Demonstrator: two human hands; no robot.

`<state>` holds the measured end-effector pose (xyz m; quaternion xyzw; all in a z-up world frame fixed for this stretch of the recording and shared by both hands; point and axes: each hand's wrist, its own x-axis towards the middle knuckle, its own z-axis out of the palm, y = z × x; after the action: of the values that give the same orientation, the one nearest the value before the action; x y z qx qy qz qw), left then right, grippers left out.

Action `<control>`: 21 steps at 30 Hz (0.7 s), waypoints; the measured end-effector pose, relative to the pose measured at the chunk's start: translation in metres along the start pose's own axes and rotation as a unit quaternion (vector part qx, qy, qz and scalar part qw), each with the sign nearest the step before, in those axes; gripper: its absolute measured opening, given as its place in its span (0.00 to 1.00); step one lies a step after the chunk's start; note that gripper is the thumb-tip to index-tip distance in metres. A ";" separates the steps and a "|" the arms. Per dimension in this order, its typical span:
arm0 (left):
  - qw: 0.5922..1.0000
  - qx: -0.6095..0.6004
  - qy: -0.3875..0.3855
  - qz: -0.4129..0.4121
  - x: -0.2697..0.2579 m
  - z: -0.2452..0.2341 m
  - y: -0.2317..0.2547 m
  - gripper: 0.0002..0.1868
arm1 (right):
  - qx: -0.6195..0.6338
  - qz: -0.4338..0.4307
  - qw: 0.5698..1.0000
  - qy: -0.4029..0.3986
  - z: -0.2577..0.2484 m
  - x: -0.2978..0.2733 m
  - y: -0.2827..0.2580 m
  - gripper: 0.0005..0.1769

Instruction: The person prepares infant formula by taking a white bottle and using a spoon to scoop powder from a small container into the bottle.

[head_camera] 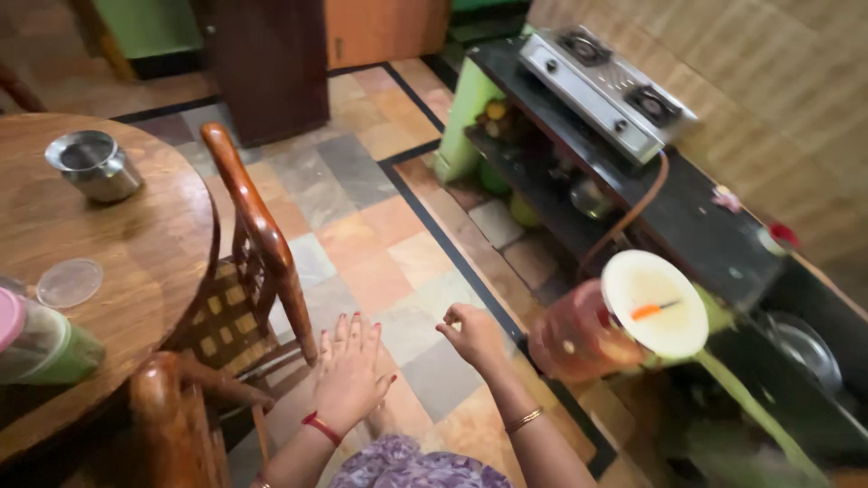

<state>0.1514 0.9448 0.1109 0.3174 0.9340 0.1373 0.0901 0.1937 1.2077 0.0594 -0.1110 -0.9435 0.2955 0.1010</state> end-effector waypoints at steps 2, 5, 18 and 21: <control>1.000 -0.011 -0.003 -0.012 0.032 0.004 -0.002 0.49 | -0.011 -0.011 1.000 -0.003 0.004 0.037 0.003 0.13; 1.000 -0.031 0.004 -0.002 0.086 0.000 -0.009 0.47 | -0.020 -0.022 0.999 -0.015 0.003 0.097 0.013 0.14; 0.992 -0.102 0.063 -0.025 0.283 -0.038 -0.071 0.41 | -0.008 0.032 0.997 -0.074 0.032 0.373 0.052 0.13; 0.987 -0.089 0.072 -0.108 0.325 -0.035 -0.091 0.43 | -0.001 -0.009 0.993 -0.120 0.061 0.435 0.062 0.15</control>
<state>-0.1634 1.0688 0.0894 0.1943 0.9508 0.2323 0.0648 -0.2280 1.3418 0.0289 -0.0661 -0.9501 0.3047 -0.0104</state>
